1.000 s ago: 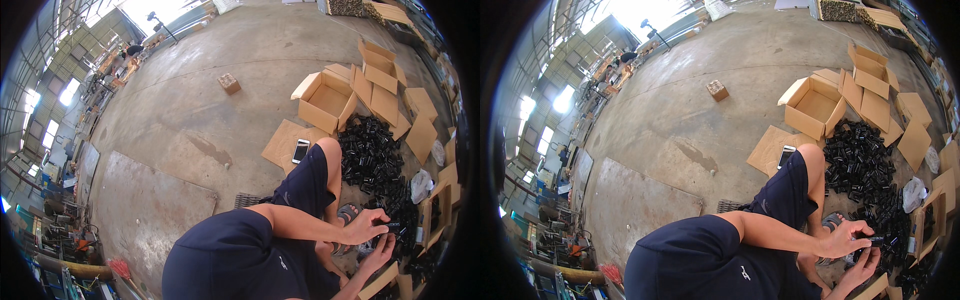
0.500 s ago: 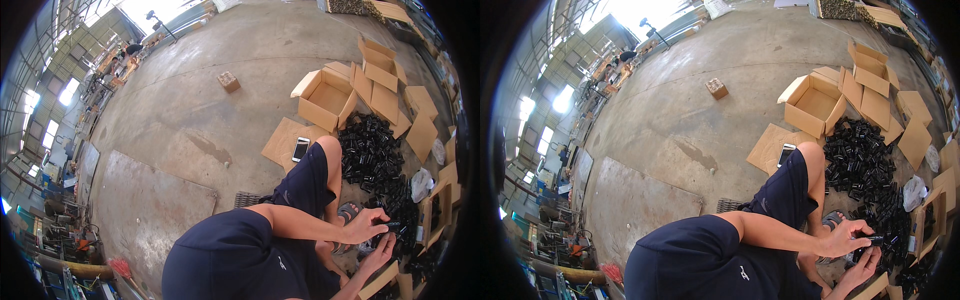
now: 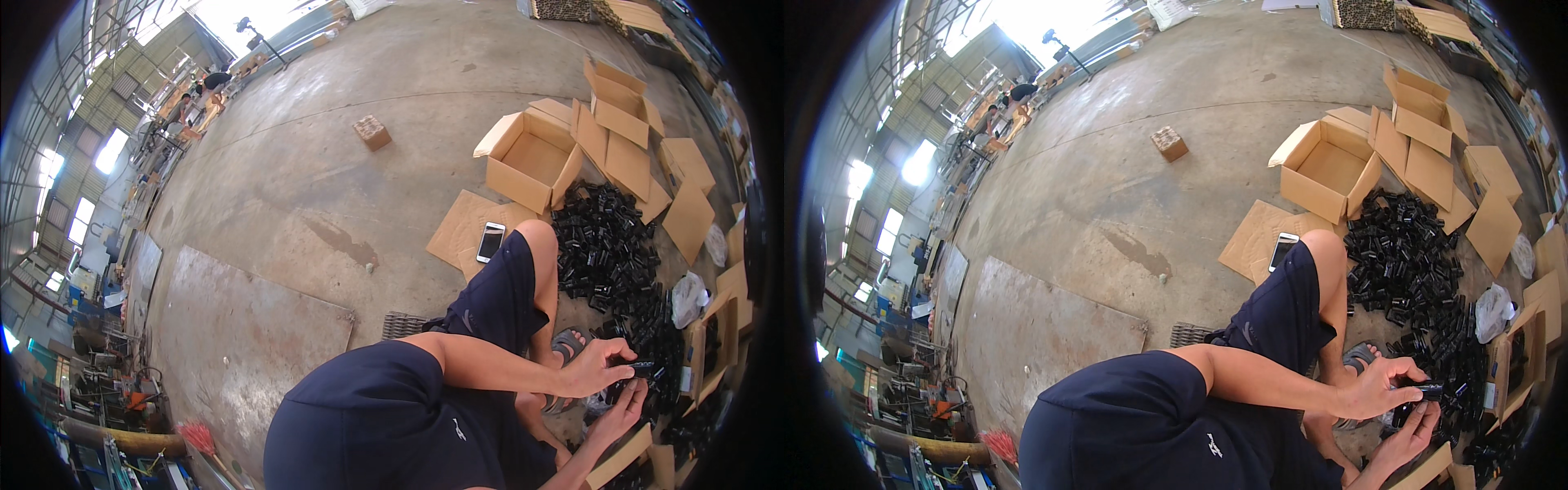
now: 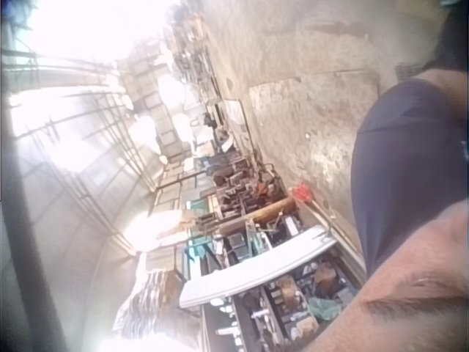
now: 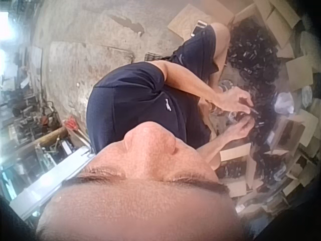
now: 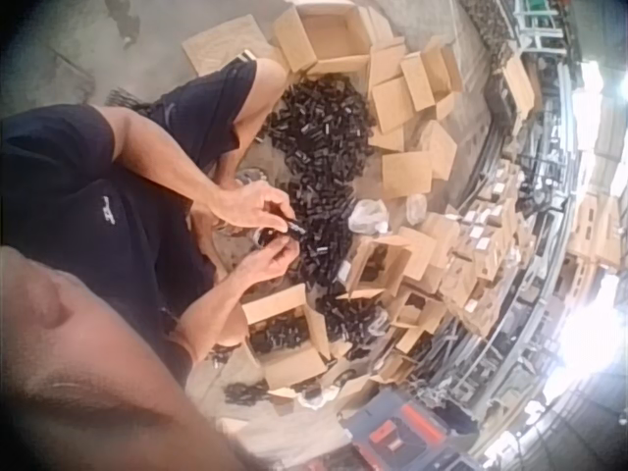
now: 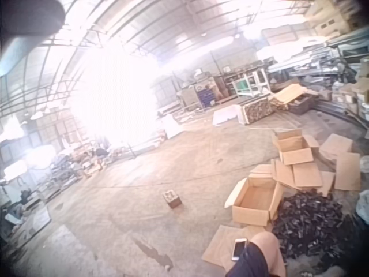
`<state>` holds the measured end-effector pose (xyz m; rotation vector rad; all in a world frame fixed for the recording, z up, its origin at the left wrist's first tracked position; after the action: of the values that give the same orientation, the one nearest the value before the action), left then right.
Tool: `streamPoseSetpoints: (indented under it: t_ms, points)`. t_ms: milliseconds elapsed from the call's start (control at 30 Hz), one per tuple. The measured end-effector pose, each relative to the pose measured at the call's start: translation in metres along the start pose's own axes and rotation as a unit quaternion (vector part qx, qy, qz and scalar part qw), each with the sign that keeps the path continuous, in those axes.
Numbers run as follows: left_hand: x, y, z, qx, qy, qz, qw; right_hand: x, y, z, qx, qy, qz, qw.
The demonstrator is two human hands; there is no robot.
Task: The person picks up black plastic components and fits them together by hand while surrounded by cardboard boxes.
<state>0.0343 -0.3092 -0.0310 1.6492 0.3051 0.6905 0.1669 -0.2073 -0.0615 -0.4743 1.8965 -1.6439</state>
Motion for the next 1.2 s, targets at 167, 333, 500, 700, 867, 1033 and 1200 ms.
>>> streamPoseSetpoints:
  t_ms: [167, 333, 500, 700, 867, 1033, 1200]
  points:
    - [0.002, -0.012, -0.001, -0.019, -0.007, 0.029, 0.999, 0.002, 0.001, 0.002, 0.006, 0.005, -0.018, 1.000]
    - [0.003, 0.001, 0.000, -0.003, -0.007, 0.015, 1.000, -0.003, 0.012, 0.001, 0.004, 0.009, -0.055, 0.998]
    - [0.002, -0.002, 0.002, 0.011, -0.001, -0.004, 1.000, -0.003, 0.007, 0.002, 0.011, -0.001, -0.061, 0.998]
    - [0.002, 0.003, 0.003, 0.001, -0.001, 0.005, 1.000, -0.004, 0.008, 0.001, 0.007, -0.011, -0.041, 0.999]
    - [0.001, 0.008, 0.003, 0.002, -0.004, -0.013, 1.000, -0.002, 0.007, 0.000, 0.003, -0.011, -0.066, 0.998]
    - [0.001, 0.002, 0.003, -0.007, -0.006, 0.020, 1.000, 0.002, -0.002, 0.001, 0.002, -0.007, -0.055, 0.998]
    - [0.003, -0.001, 0.001, 0.009, -0.010, 0.012, 1.000, -0.007, 0.011, 0.001, 0.004, -0.027, -0.052, 0.998]
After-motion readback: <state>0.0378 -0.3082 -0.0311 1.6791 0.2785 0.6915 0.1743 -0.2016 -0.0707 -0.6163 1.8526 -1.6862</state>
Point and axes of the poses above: each hand's wrist, its own z-axis away from the middle knuckle, its own x-axis out of the palm, y = z × x, the point moved 3 cm from there along -z, towards the middle knuckle, and after that the axes turned 5 degrees about -y, right-handed, at the moved point
